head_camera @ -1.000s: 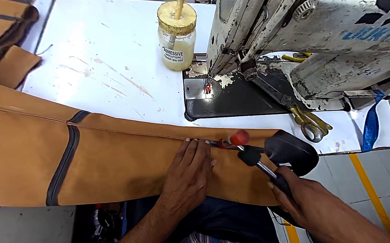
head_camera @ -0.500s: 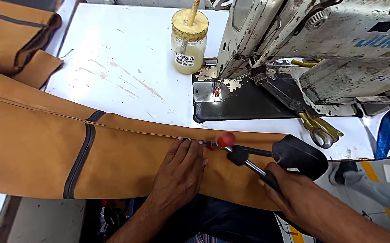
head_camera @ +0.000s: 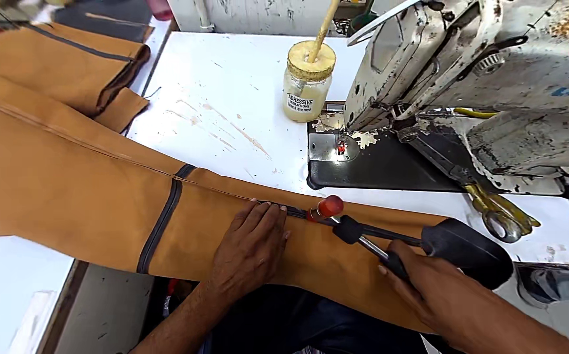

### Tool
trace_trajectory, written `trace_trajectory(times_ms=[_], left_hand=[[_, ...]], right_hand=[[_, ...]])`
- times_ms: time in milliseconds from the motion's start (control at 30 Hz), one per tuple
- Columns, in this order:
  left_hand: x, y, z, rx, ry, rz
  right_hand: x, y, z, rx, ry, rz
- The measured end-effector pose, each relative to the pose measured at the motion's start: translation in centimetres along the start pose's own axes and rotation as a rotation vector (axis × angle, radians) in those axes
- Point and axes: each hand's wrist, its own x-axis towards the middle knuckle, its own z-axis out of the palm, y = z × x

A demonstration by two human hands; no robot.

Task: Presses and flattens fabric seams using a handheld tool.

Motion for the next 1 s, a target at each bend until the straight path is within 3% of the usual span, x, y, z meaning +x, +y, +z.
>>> trace_trajectory(times_ms=[67, 167, 267, 300, 400, 433, 533, 667, 767, 800, 933, 1000], left_hand=[[0.2, -0.2, -0.1, 0.001, -0.004, 0.000], [-0.1, -0.8, -0.4, 0.001, -0.019, -0.014], [-0.4, -1.4, -0.9, 0.006, -0.043, -0.020], [-0.4, -1.7, -1.0, 0.012, -0.045, -0.020], [-0.8, -2.7, -1.4, 0.038, -0.041, -0.038], [-1.0, -3.0, -1.5, 0.047, -0.041, -0.045], [-1.4, -3.7, -1.8, 0.061, -0.050, -0.058], [-1.9, -4.5, -2.0, 0.083, -0.033, -0.083], [-2.2, -4.7, -2.3, 0.099, -0.051, -0.097], [-2.1, -4.7, -2.3, 0.100, -0.054, -0.096], [-2.1, -4.9, -2.2, 0.110, -0.036, -0.106], [-2.1, -5.0, -2.2, 0.108, -0.034, -0.104]], right_hand=[[0.6, 0.1, -1.1, -0.069, 0.025, -0.025], [1.2, -0.5, -0.1, 0.032, 0.169, -0.083], [2.1, -0.7, -0.4, -0.042, -0.034, -0.052], [2.4, -0.7, -1.1, -0.079, -0.020, -0.062], [3.0, -1.1, -0.8, 0.000, 0.190, -0.131], [3.3, -1.3, -0.2, 0.027, 0.182, -0.134], [4.1, -1.6, -0.9, -0.045, -0.057, -0.071], [5.1, -2.1, -0.7, -0.005, 0.196, -0.154], [6.0, -2.5, -1.2, -0.016, -0.127, -0.083], [6.3, -2.5, -1.7, -0.058, -0.144, -0.076], [6.8, -2.9, -0.9, 0.028, 0.139, -0.176], [7.3, -3.1, -0.7, 0.019, -0.037, -0.159]])
